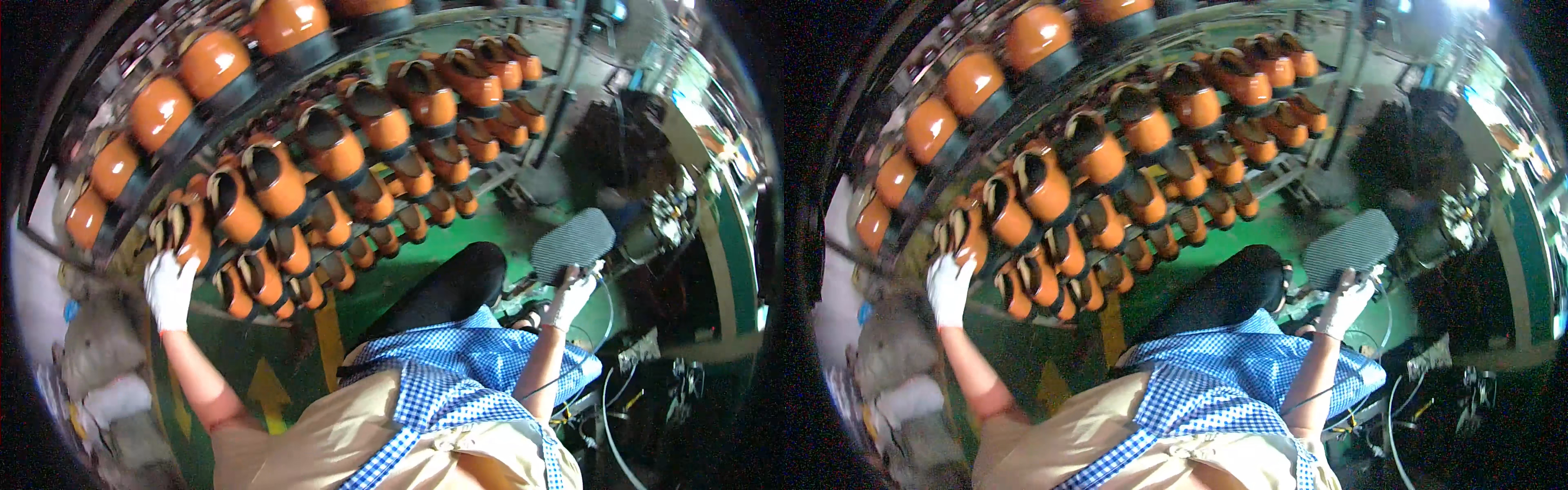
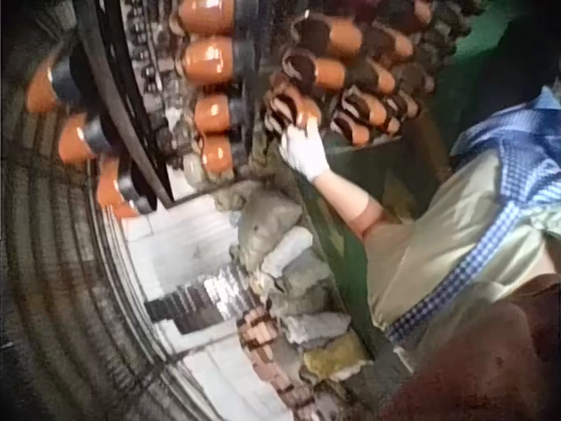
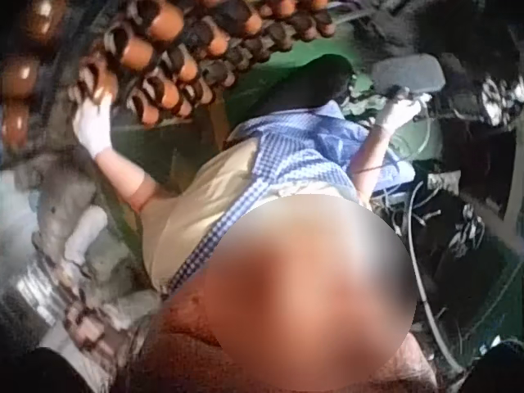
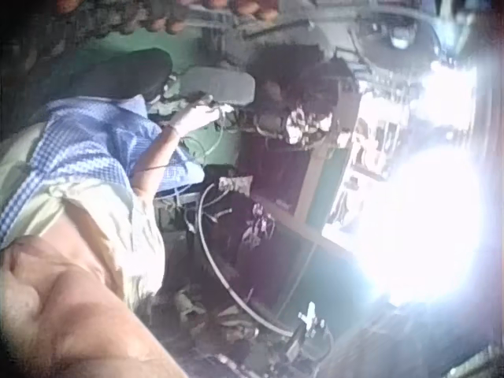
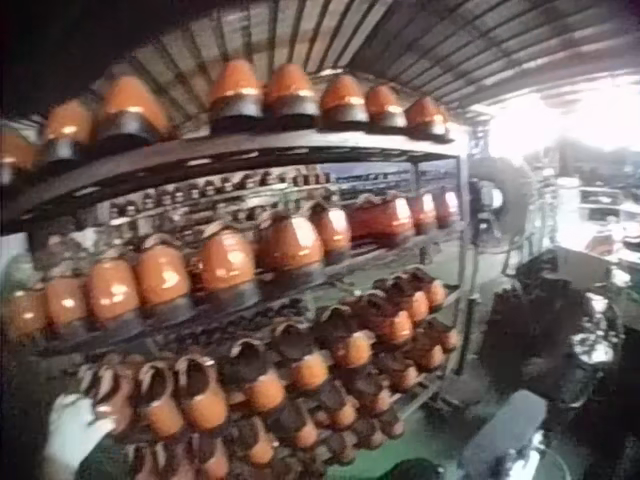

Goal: The person uses a spray gun to apply a glossy finish to brown leather shoes. They pick up shoes from a rotating rack, spray the exterior surfaces, and return them to the rack, repeating this process for multiple pairs.

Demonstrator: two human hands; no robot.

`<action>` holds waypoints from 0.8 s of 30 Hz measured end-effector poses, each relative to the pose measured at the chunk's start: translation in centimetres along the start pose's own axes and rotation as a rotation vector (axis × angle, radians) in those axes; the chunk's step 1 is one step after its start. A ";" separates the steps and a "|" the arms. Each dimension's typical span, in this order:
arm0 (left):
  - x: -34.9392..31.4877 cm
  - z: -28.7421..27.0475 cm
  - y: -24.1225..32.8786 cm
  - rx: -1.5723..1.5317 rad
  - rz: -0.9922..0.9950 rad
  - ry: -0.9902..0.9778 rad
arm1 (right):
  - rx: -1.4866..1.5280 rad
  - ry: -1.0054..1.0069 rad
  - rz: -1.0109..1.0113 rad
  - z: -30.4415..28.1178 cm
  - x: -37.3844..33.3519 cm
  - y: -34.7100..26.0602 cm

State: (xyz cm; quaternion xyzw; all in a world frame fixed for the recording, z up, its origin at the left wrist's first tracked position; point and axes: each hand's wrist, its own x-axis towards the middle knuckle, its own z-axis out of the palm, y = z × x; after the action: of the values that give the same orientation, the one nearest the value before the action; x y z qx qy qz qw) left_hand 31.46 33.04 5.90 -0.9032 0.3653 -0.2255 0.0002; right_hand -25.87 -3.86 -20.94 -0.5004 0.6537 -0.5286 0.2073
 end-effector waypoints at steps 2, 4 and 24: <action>0.7 -0.2 0.7 -0.079 -0.079 -0.075 | -0.017 -0.093 0.104 -0.1 0.7 1.2; 0.7 0.1 1.6 -0.181 -0.098 0.014 | -0.055 -0.143 0.106 0.0 0.3 -0.3; -8.1 -6.2 7.2 -0.781 -0.246 0.504 | 0.112 -0.076 0.012 0.1 -0.6 -3.1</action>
State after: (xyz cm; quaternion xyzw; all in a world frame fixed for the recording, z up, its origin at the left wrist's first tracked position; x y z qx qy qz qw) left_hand 19.08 34.12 6.96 -0.7895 0.3019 -0.2816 -0.4542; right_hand -24.20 -3.16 -18.38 -0.5037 0.6179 -0.5435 0.2629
